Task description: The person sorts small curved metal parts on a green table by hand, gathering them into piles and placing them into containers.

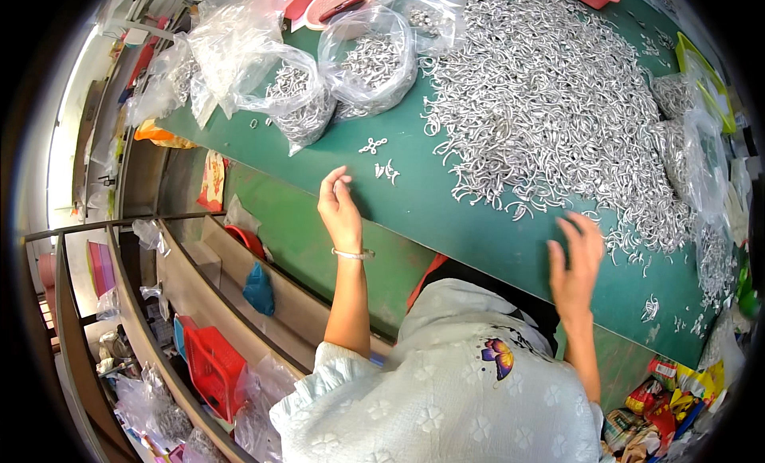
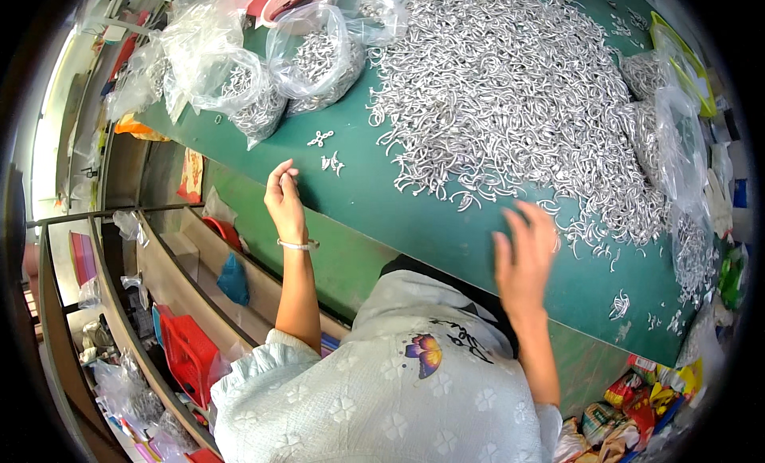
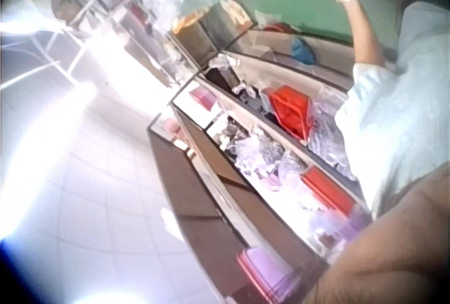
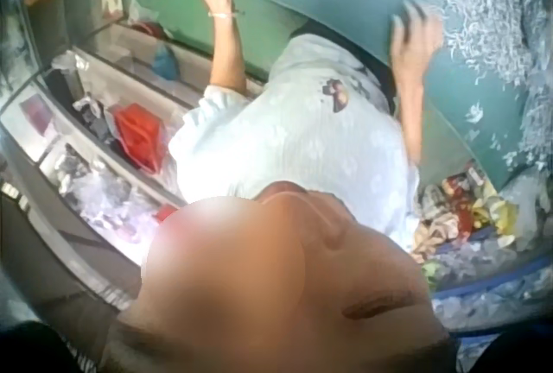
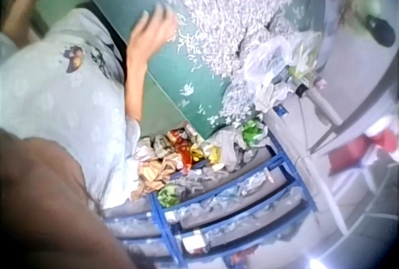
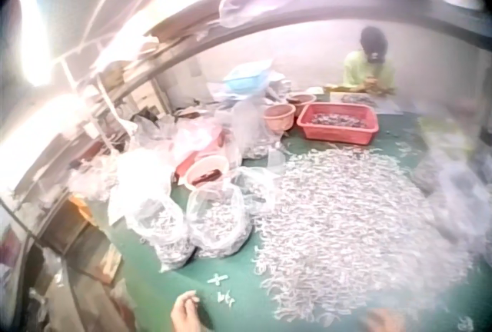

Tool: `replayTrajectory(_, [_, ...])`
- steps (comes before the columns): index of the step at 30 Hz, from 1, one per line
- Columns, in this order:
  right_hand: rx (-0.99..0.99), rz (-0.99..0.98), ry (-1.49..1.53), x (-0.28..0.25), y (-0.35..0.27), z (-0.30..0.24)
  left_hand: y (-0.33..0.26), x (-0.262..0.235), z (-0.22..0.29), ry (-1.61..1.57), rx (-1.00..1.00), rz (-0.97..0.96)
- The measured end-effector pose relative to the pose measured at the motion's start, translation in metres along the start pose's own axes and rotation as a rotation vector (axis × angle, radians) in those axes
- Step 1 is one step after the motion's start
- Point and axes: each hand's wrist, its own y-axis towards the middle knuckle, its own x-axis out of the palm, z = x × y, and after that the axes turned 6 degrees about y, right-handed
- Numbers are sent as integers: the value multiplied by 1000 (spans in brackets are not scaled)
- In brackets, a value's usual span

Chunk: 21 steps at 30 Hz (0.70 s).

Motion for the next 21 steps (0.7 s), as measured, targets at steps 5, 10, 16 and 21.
replayTrajectory(5, [-353,-341,289,97,60,-81,15,3,-6,-70,34,-44])
replayTrajectory(10, [-321,-337,122,182,93,-109,30,2,-11,-13,147,-4])
replayTrajectory(16, [-308,-366,270,196,87,-112,59,3,-22,293,458,-68])
replayTrajectory(21, [-314,-158,128,155,104,-75,66,5,-17,377,553,-185])
